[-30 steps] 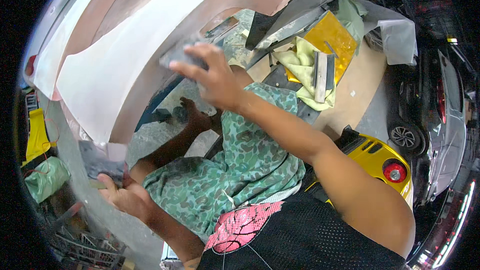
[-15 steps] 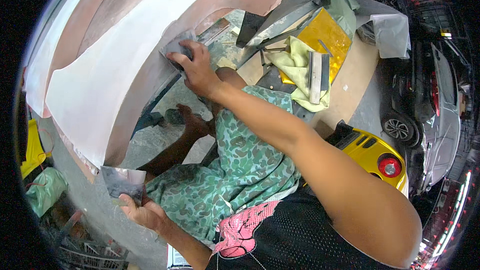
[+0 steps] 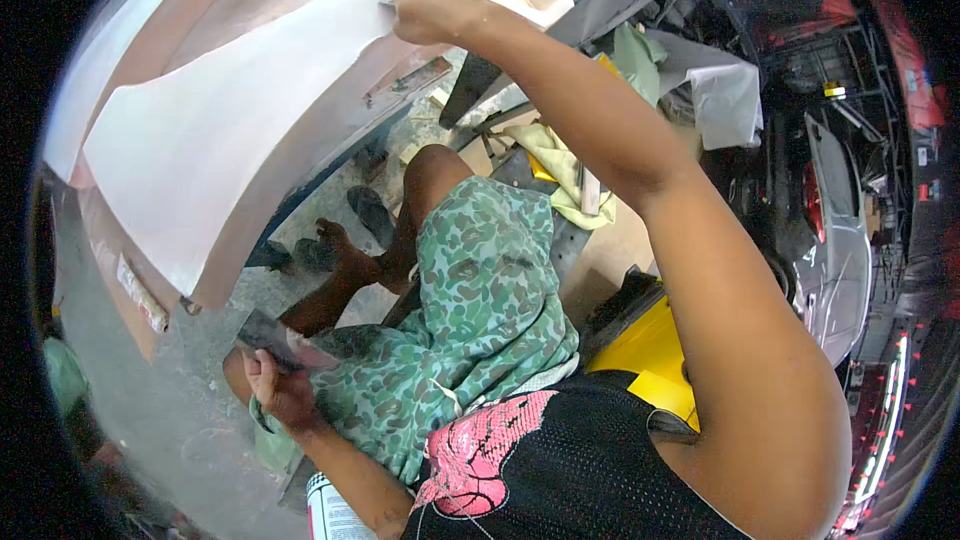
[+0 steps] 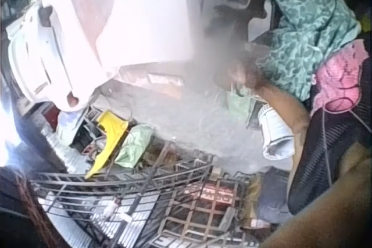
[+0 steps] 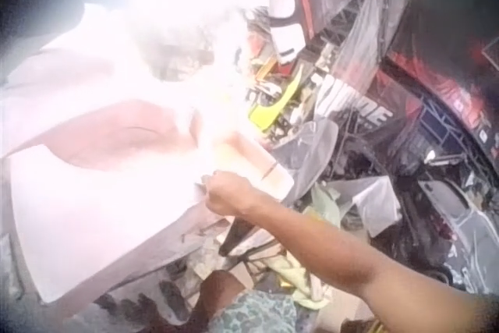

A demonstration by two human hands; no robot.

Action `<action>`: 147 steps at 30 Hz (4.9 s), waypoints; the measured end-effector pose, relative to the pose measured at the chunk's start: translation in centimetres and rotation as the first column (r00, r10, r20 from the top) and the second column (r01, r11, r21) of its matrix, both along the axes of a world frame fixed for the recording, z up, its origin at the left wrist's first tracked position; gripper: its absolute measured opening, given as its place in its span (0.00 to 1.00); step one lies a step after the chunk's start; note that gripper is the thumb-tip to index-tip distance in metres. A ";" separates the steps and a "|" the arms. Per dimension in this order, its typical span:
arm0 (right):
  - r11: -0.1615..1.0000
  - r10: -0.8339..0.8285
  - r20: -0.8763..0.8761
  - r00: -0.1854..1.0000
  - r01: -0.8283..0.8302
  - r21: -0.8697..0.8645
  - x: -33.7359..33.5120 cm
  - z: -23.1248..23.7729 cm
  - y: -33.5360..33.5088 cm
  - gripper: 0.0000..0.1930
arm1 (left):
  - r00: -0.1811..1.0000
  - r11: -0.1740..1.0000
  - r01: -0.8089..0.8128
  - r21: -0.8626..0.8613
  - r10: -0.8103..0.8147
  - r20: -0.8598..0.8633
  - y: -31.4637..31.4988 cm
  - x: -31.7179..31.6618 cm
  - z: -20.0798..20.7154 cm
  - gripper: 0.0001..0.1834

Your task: The recorder is sanding a white automotive body panel with pieces of sandpaper while seated in a workshop.

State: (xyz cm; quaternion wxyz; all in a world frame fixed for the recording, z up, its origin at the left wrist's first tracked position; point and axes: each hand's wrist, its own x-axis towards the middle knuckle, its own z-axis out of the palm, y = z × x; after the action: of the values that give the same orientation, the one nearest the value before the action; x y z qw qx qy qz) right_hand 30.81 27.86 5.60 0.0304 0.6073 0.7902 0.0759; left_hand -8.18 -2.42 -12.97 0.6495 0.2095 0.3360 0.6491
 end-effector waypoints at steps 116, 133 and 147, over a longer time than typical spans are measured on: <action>0.957 0.258 -0.049 0.965 -0.262 -0.121 -18.6 0.7 -9.1 0.11 | 0.984 0.986 0.105 -0.132 -0.084 0.155 1.9 1.7 0.2 0.18; 0.855 0.384 -0.552 0.740 -0.511 -0.090 -23.1 3.5 -21.5 0.22 | 0.920 0.961 -0.006 -0.276 0.113 0.375 -1.5 0.9 -0.2 0.33; 0.577 0.727 -0.659 0.193 -0.693 0.433 -8.3 -8.0 -21.9 0.26 | 1.000 0.974 -0.004 -0.226 0.007 0.010 3.6 9.6 11.9 0.21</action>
State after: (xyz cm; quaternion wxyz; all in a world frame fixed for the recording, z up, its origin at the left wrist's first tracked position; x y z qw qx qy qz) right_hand 22.52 5.95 -2.36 -0.3696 0.1395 0.9012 -0.1782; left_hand 1.40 1.22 -1.09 0.6691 0.1301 0.4048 0.6095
